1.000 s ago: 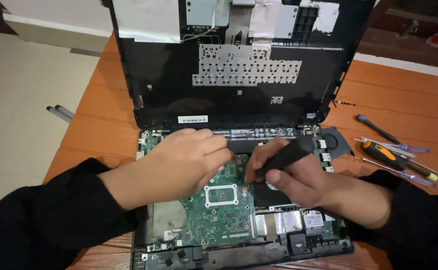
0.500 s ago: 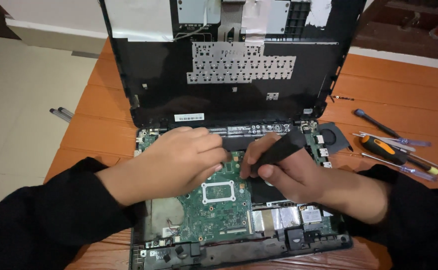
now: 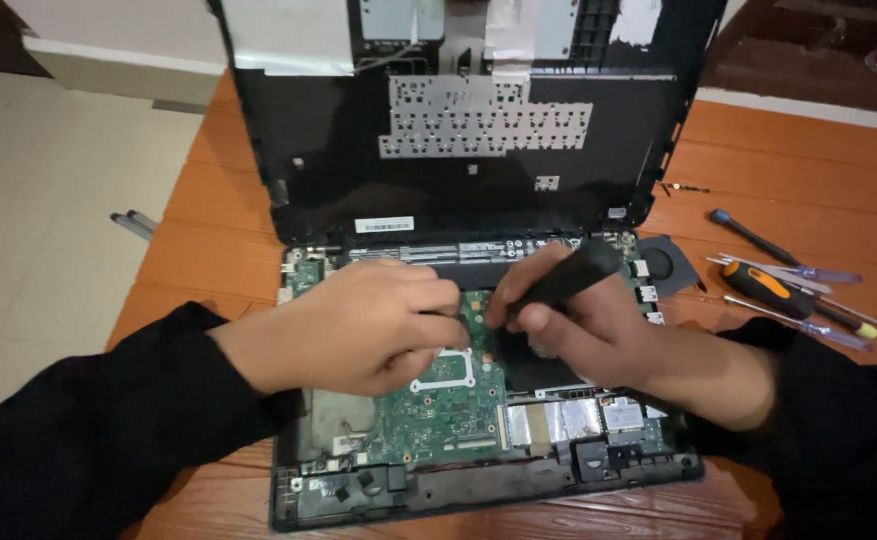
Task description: Disassembling a laptop by removing internal screws with a screwdriver and prying out components like the battery and motherboard.
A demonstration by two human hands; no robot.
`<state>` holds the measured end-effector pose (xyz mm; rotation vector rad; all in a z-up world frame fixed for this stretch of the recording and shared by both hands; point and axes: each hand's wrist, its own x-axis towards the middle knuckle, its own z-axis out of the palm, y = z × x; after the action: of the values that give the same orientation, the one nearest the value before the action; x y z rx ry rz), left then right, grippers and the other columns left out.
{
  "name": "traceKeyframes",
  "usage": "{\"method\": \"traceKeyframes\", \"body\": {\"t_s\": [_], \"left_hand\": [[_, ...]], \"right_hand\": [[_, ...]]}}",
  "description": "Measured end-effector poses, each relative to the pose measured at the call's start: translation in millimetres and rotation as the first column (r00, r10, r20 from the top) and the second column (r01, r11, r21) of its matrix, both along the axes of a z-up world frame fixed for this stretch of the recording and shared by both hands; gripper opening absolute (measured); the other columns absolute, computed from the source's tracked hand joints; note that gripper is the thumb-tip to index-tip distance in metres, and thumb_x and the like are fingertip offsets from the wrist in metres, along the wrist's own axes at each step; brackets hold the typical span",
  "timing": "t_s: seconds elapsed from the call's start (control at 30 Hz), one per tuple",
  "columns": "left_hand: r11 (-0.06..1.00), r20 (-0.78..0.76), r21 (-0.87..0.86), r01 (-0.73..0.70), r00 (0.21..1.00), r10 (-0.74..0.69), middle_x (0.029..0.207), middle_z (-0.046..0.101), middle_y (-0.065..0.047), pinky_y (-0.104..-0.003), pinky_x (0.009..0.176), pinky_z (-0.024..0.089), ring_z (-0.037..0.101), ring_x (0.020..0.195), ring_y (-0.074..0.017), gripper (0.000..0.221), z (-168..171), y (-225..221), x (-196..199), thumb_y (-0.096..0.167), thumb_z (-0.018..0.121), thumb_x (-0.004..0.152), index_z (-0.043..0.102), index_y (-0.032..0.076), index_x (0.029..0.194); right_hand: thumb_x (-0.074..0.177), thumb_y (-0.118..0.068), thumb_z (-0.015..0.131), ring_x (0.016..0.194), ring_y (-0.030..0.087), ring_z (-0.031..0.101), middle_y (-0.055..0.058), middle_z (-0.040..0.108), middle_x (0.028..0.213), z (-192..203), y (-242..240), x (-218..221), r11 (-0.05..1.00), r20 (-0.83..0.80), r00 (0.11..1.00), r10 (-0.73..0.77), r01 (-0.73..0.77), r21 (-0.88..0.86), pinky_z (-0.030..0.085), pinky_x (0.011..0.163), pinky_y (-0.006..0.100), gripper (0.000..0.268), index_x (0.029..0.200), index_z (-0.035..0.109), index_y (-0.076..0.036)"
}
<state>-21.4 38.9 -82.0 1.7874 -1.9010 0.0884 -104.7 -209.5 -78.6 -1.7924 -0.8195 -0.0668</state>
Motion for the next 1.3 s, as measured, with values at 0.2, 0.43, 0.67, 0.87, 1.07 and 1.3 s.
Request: {"method": "traceKeyframes", "body": {"t_s": [0.2, 0.43, 0.67, 0.87, 1.07, 1.3], "left_hand": [[0.999, -0.02, -0.04, 0.02, 1.0, -0.021, 0.089, 0.059, -0.006, -0.041, 0.063, 0.049, 0.057, 0.07, -0.0295, 0.021, -2, -2, -1, 0.012, 0.048, 0.092, 0.069, 0.009, 0.096], [1.0, -0.033, -0.013, 0.004, 0.999, -0.004, 0.087, 0.055, -0.004, -0.043, 0.065, 0.049, 0.056, 0.072, -0.0302, 0.024, -1, -4, -2, 0.019, 0.043, 0.098, 0.066, 0.01, 0.1], [1.0, -0.003, 0.011, 0.01, 1.0, -0.01, 0.084, 0.055, -0.004, -0.044, 0.064, 0.048, 0.057, 0.073, -0.0311, 0.026, -1, -6, -1, 0.024, 0.04, 0.1, 0.063, 0.011, 0.098], [0.999, 0.079, 0.017, -0.031, 0.996, 0.03, 0.086, 0.058, -0.003, -0.042, 0.065, 0.049, 0.059, 0.075, -0.0271, 0.017, -4, -5, -3, 0.021, 0.048, 0.097, 0.063, 0.012, 0.097], [0.997, 0.066, 0.061, -0.056, 0.996, 0.052, 0.087, 0.061, -0.002, -0.035, 0.067, 0.049, 0.059, 0.076, -0.0212, 0.022, -2, -5, -17, 0.019, 0.046, 0.097, 0.067, 0.013, 0.098], [1.0, 0.034, 0.009, -0.009, 0.999, 0.009, 0.088, 0.061, -0.005, -0.038, 0.064, 0.049, 0.059, 0.073, -0.026, 0.025, 3, -7, -26, 0.022, 0.046, 0.102, 0.068, 0.01, 0.102]], "right_hand": [[0.1, -0.017, 0.054, 0.07, 0.02, 0.067, 0.017, 0.067, 0.092, 29, 3, -15, 0.982, 0.095, 0.992, -0.086, 0.068, 0.178, 0.058, 0.061, 0.031, 0.02, 0.104, 0.059, 0.001], [0.087, -0.01, 0.072, 0.065, 0.02, 0.078, 0.014, 0.077, 0.088, 29, -15, -62, 0.974, 0.1, 0.969, -0.225, 0.225, 0.016, 0.063, 0.058, 0.029, 0.027, 0.109, 0.063, 0.003], [0.089, -0.016, 0.073, 0.072, 0.023, 0.081, 0.015, 0.078, 0.088, 17, -21, -89, 0.957, 0.046, 0.957, -0.288, 0.289, -0.033, 0.064, 0.063, 0.031, 0.022, 0.103, 0.066, 0.0], [0.091, -0.012, 0.071, 0.067, 0.018, 0.075, 0.013, 0.075, 0.088, 9, -20, -94, 0.95, 0.044, 0.95, -0.31, 0.307, 0.059, 0.06, 0.057, 0.026, 0.019, 0.104, 0.06, -0.002], [0.09, -0.01, 0.074, 0.066, 0.019, 0.071, 0.015, 0.074, 0.087, -5, -15, -99, 0.927, 0.026, 0.933, -0.36, 0.354, 0.126, 0.059, 0.055, 0.026, 0.023, 0.103, 0.057, -0.001], [0.092, -0.01, 0.071, 0.07, 0.023, 0.074, 0.016, 0.074, 0.088, -2, -16, -100, 0.936, 0.092, 0.932, -0.349, 0.344, 0.07, 0.06, 0.06, 0.031, 0.02, 0.104, 0.057, -0.002]]}}
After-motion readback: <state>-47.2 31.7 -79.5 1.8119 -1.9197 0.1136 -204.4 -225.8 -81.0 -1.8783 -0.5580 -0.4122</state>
